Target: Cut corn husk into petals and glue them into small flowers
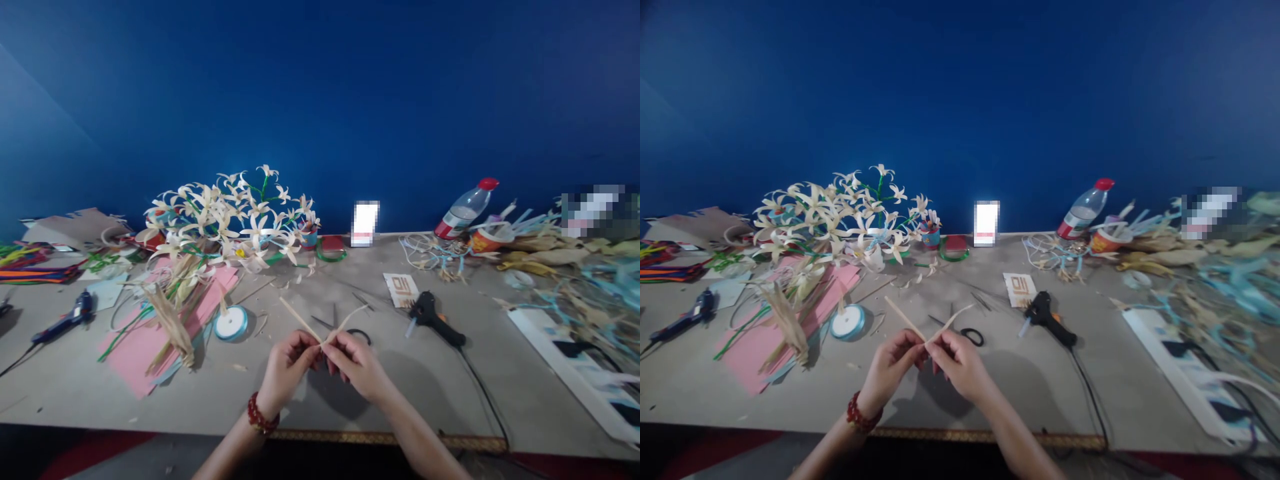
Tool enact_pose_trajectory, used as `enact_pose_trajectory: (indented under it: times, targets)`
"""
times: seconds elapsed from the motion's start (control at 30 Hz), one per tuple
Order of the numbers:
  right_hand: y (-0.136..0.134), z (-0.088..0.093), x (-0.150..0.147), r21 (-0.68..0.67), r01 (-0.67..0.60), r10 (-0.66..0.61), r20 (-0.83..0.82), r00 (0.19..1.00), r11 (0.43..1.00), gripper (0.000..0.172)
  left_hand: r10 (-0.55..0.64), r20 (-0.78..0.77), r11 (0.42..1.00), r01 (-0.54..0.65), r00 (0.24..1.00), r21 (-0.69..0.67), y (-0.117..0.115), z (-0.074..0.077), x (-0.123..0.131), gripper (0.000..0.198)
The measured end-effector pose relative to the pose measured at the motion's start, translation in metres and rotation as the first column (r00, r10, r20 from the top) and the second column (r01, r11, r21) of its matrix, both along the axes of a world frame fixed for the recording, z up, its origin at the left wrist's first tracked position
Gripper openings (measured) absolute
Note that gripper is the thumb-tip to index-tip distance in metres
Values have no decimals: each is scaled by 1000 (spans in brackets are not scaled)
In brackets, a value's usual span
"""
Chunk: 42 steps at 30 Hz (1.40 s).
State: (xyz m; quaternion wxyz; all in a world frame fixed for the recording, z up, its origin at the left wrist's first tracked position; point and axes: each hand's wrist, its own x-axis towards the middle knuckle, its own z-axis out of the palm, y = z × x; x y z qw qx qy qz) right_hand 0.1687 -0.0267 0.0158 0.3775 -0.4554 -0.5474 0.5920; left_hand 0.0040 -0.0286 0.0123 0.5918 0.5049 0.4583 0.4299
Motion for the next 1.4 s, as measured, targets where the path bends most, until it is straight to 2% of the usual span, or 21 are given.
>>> enact_pose_trajectory:
  times: [0.27, 0.47, 0.8, 1.03, 1.1, 1.2, 1.3, 1.4]
  targets:
    - [-1, -5, -5, -36, -45, 44, -32, 999, 998, 35, 37, -4, 999, -37, 999, 11, -1, -5, -2, 24]
    - [-1, -7, -3, -30, -70, 70, 6, 998, 997, 39, -8, 2, 999, 8, 1000, 31, -2, -5, -3, 22]
    - [-4, -13, -9, 32, -90, 87, 82, 993, 995, 55, 21, -208, 978, 22, 978, 206, -6, 3, -5, 18]
    - [-8, -12, -10, 55, -149, 141, 125, 982, 987, 51, 60, -253, 964, 10, 966, 267, -9, 3, -7, 18]
    - [-8, -13, -11, 11, -140, 139, 71, 988, 990, 51, 66, -278, 949, 25, 958, 314, -10, 4, -8, 18]
    - [-8, -12, -14, -119, -176, 161, -124, 979, 977, 53, 86, -311, 918, 46, 946, 394, -10, 3, -10, 16]
    - [-9, -8, -14, -224, -261, 189, -299, 935, 939, 54, 83, -304, 901, 59, 949, 429, -11, 2, -13, 15]
    - [-11, 0, -10, -282, -349, 220, -401, 889, 894, 52, 65, -291, 904, 68, 954, 423, -11, 1, -15, 14]
